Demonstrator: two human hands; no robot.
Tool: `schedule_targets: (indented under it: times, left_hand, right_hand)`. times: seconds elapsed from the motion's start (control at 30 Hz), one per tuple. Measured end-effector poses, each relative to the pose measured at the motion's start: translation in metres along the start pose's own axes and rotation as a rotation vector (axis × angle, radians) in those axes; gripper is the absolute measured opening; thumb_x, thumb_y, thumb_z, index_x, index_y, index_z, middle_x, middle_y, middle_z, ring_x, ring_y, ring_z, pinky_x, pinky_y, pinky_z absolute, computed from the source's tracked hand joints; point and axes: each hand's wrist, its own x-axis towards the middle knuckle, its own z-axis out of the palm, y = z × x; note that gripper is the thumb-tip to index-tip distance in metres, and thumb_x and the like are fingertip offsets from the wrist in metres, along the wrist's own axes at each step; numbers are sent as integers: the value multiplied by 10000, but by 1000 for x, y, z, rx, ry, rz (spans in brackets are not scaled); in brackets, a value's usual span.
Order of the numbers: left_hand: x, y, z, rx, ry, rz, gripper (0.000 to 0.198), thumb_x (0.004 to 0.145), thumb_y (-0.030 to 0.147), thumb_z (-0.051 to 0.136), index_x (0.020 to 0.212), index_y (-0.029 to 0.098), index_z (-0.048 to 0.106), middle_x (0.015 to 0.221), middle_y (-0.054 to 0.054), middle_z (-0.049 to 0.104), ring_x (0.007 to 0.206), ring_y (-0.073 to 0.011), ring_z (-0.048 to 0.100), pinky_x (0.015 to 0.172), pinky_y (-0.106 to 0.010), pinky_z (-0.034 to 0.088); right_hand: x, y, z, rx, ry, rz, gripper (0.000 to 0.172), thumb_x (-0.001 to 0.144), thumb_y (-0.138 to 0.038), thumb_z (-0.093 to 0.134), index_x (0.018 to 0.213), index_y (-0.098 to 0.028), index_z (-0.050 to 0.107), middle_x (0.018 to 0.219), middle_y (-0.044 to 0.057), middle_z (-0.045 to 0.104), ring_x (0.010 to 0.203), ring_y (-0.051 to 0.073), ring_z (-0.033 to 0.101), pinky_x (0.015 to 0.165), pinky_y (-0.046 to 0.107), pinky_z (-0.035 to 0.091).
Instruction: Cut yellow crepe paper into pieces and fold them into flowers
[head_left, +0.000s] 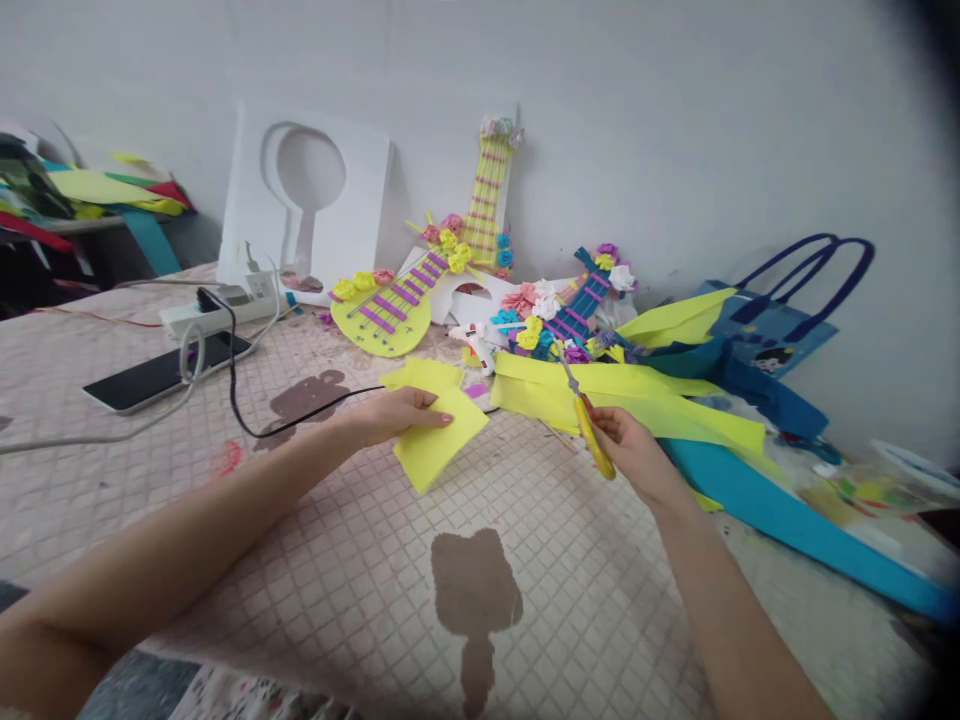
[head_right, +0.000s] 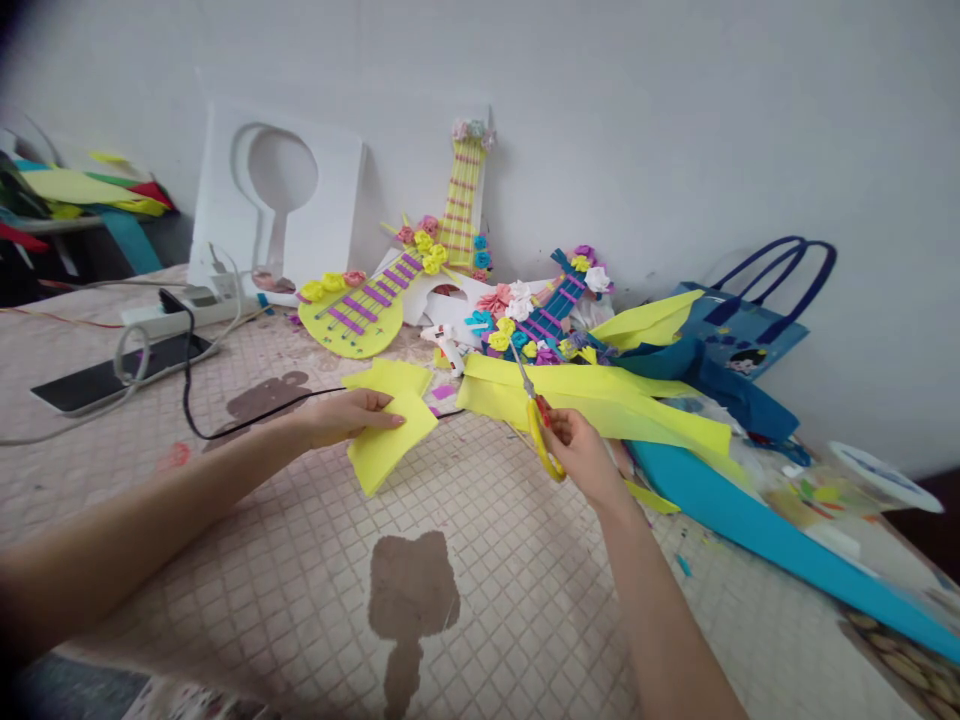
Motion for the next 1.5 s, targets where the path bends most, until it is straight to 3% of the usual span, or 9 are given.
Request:
schedule_targets:
  times: [0.1, 0.17, 0.3, 0.43, 0.57, 0.7, 0.93, 1.1, 1.5]
  left_hand:
    - [0, 2, -6, -71, 10, -4, 355, 647, 328, 777, 904, 113, 660, 906, -92, 706, 771, -174, 650, 674, -265, 482]
    - [-1, 5, -8, -103, 23, -2, 340, 641, 297, 782, 905, 116, 667, 893, -87, 710, 753, -167, 652, 687, -269, 489]
    - [-3, 12, -11, -115, 68, 15, 294, 646, 261, 782, 879, 115, 678, 838, -67, 715, 717, -143, 648, 678, -245, 490]
    - [-3, 15, -17, -142, 89, 28, 304, 651, 242, 783, 905, 114, 677, 867, -68, 718, 740, -138, 652, 705, -236, 496]
    - [-3, 16, -23, -148, 99, 46, 368, 650, 254, 784, 971, 113, 670, 969, -95, 709, 813, -159, 660, 737, -247, 503]
    - [-6, 19, -23, -130, 125, 45, 312, 663, 243, 775, 920, 98, 674, 891, -94, 714, 755, -147, 656, 688, -233, 498]
    - [-8, 22, -22, -134, 128, 39, 229, 675, 210, 759, 855, 95, 676, 822, -82, 713, 726, -145, 648, 679, -236, 493]
    - [-7, 21, -23, -104, 107, 52, 283, 660, 240, 774, 892, 107, 681, 875, -89, 713, 767, -152, 650, 691, -242, 497]
    - [-9, 20, -25, 133, 37, 129, 249, 654, 314, 774, 817, 147, 689, 799, -44, 712, 671, -130, 639, 599, -212, 491]
  right_hand:
    - [-16, -30, 19, 504, -202, 24, 471, 710, -570, 652, 980, -209, 515, 724, -19, 493, 576, 106, 445, 512, 236, 348]
    - [-29, -46, 38, 706, -335, -7, 457, 744, -584, 622, 998, -215, 530, 728, -22, 469, 567, 97, 415, 527, 239, 352]
    - [-53, -59, 72, 1015, -596, -26, 686, 714, -779, 452, 1039, -185, 563, 716, -8, 457, 585, 115, 434, 559, 268, 389]
    - [-66, -59, 87, 1115, -880, 83, 746, 733, -807, 349, 1006, -151, 575, 694, 2, 473, 557, 118, 473, 524, 264, 408]
    - [-70, -58, 91, 1133, -928, 201, 756, 730, -804, 364, 993, -131, 585, 671, 1, 488, 517, 113, 483, 488, 257, 420]
    - [-68, -54, 93, 1155, -962, 298, 752, 731, -797, 379, 982, -122, 597, 654, 0, 499, 500, 108, 473, 471, 254, 431]
    - [-66, -51, 95, 1155, -965, 336, 745, 747, -792, 355, 941, -120, 612, 660, 9, 513, 496, 112, 488, 461, 268, 455]
    - [-67, -53, 94, 1138, -967, 362, 745, 716, -804, 394, 887, -117, 625, 636, 10, 508, 481, 113, 483, 445, 264, 452]
    - [-68, -54, 93, 1116, -993, 366, 774, 695, -821, 390, 905, -112, 617, 656, 13, 497, 493, 107, 470, 457, 262, 460]
